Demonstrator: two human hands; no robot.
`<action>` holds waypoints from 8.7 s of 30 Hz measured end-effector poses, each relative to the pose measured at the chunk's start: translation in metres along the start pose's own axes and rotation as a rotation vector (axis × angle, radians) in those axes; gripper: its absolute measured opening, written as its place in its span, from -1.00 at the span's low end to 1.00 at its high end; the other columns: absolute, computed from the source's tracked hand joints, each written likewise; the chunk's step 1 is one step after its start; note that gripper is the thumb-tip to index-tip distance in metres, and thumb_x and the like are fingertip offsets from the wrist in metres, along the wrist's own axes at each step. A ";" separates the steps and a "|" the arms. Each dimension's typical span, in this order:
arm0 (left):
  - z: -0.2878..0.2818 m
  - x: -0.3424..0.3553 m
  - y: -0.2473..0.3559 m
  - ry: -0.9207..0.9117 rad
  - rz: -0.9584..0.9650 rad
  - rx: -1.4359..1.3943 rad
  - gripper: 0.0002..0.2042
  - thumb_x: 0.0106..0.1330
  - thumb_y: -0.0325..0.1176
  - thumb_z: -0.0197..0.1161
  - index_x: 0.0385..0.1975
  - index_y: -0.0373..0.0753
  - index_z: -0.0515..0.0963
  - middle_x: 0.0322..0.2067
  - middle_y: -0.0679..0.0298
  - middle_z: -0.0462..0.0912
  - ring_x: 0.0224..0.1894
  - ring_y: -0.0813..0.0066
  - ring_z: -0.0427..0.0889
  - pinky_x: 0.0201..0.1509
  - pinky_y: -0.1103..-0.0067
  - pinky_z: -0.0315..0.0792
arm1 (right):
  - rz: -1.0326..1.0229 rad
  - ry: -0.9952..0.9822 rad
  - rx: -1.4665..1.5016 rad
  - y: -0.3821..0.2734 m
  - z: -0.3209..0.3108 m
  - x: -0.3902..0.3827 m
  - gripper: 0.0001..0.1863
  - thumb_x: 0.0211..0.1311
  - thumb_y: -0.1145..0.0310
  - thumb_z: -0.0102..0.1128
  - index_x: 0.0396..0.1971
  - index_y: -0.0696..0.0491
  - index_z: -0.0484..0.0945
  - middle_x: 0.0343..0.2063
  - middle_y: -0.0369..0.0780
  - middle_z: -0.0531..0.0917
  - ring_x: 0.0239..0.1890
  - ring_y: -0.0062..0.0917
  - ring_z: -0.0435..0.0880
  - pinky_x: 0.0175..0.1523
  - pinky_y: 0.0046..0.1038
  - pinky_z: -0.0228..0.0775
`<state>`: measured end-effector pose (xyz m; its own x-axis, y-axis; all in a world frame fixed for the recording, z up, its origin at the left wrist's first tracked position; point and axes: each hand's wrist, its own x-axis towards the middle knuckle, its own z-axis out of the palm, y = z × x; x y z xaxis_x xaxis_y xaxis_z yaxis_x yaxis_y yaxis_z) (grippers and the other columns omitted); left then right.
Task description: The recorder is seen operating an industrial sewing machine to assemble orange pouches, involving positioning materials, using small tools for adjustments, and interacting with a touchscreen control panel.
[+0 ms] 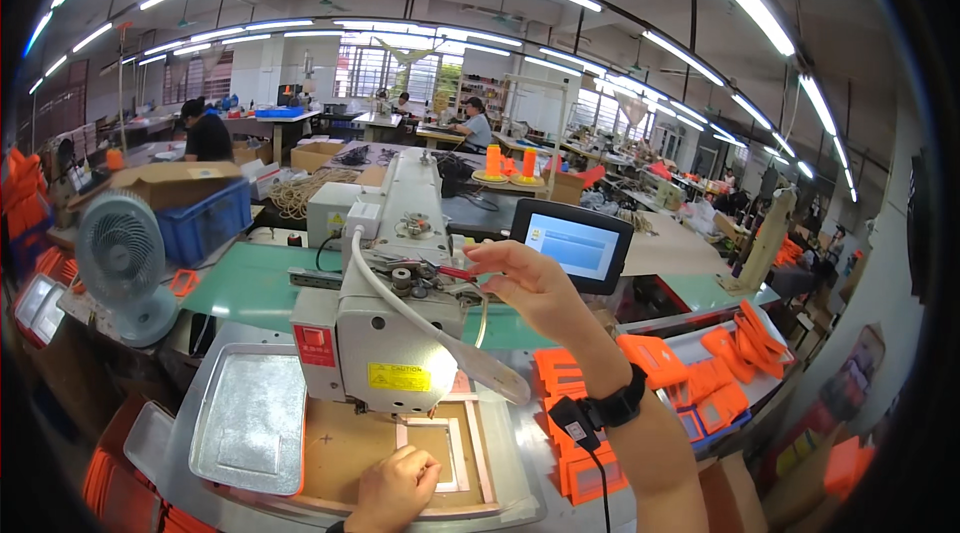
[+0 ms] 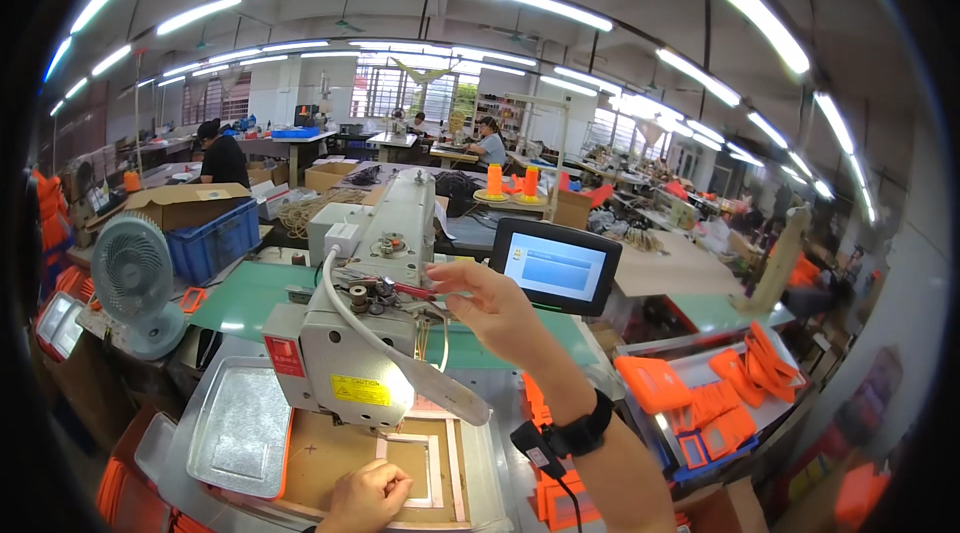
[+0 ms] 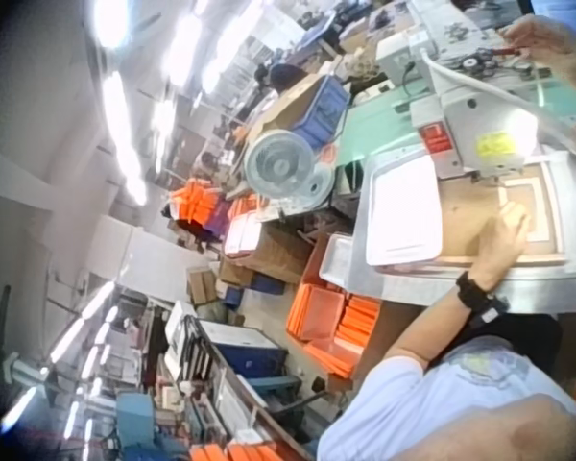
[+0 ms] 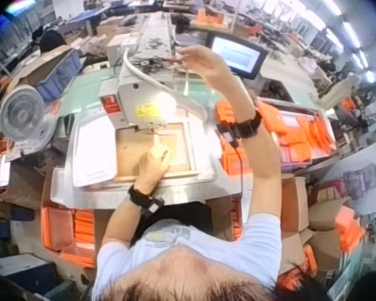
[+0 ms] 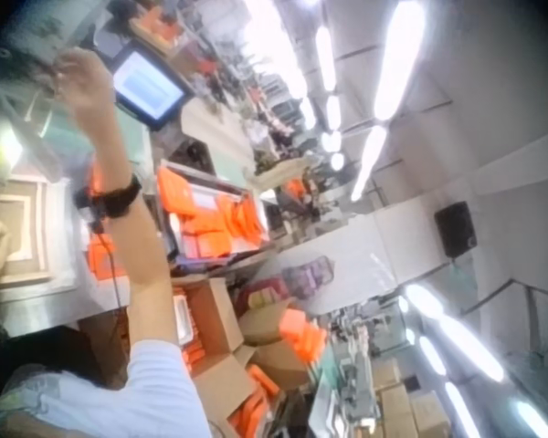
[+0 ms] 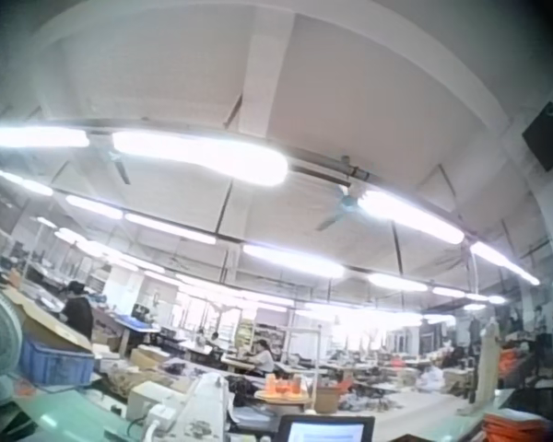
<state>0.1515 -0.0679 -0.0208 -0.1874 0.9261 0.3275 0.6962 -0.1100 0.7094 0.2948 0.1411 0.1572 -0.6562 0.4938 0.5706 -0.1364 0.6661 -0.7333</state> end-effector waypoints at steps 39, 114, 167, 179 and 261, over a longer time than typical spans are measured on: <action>-0.009 -0.005 0.012 0.087 0.053 -0.104 -0.85 0.28 -0.32 0.21 -0.33 -0.25 0.62 -0.46 0.00 0.63 -0.40 -0.04 0.62 -0.32 0.29 0.48 | 0.221 0.501 -1.546 0.104 -0.104 -0.108 -0.55 0.28 0.30 0.14 0.16 0.05 0.52 -0.42 -0.18 0.59 -0.40 -0.22 0.65 -0.32 -0.19 0.49; 0.013 0.043 -0.034 0.234 -0.418 0.014 -0.85 0.13 -0.28 0.35 -0.48 -0.22 0.69 -0.64 0.29 0.67 -0.60 0.55 0.62 -0.47 0.55 0.43 | 0.334 -0.135 0.024 0.154 0.128 -0.098 -0.89 0.15 0.50 0.35 -0.48 0.19 0.59 -0.62 -0.40 0.56 -0.55 -0.78 0.46 -0.44 -0.62 0.35; -0.026 -0.001 0.007 -0.349 0.358 0.056 -0.79 0.18 -0.32 0.14 -0.60 -0.31 0.53 -0.58 -0.07 0.55 -0.55 -0.09 0.53 -0.41 0.17 0.42 | 0.104 0.415 -1.708 0.101 -0.110 -0.116 -0.45 0.13 0.32 0.27 0.18 -0.01 0.48 -0.32 -0.27 0.49 -0.21 -0.41 0.53 -0.14 -0.28 0.21; -0.023 -0.002 0.003 -0.371 0.330 0.118 -0.78 0.17 -0.28 0.14 -0.59 -0.30 0.55 -0.56 -0.05 0.58 -0.53 -0.07 0.57 -0.40 0.18 0.45 | 0.144 0.438 -1.720 0.099 -0.110 -0.112 -0.49 0.14 0.32 0.26 0.15 -0.05 0.52 -0.34 -0.30 0.53 -0.23 -0.43 0.56 -0.15 -0.28 0.23; -0.070 0.024 -0.006 -0.656 0.254 0.139 -0.71 0.30 -0.24 0.15 -0.52 -0.34 0.60 -0.49 0.00 0.62 -0.40 -0.03 0.61 -0.25 0.21 0.47 | 0.698 -0.243 0.053 0.079 0.094 -0.103 -0.80 0.33 0.40 0.17 -0.19 0.22 0.60 -0.43 -0.36 0.58 -0.39 -0.71 0.53 -0.24 -0.59 0.41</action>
<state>0.0944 -0.0706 0.0265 0.4173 0.9088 -0.0018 0.7532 -0.3447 0.5603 0.2824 0.0902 0.0058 -0.7482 0.6509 -0.1287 0.3416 0.2115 -0.9157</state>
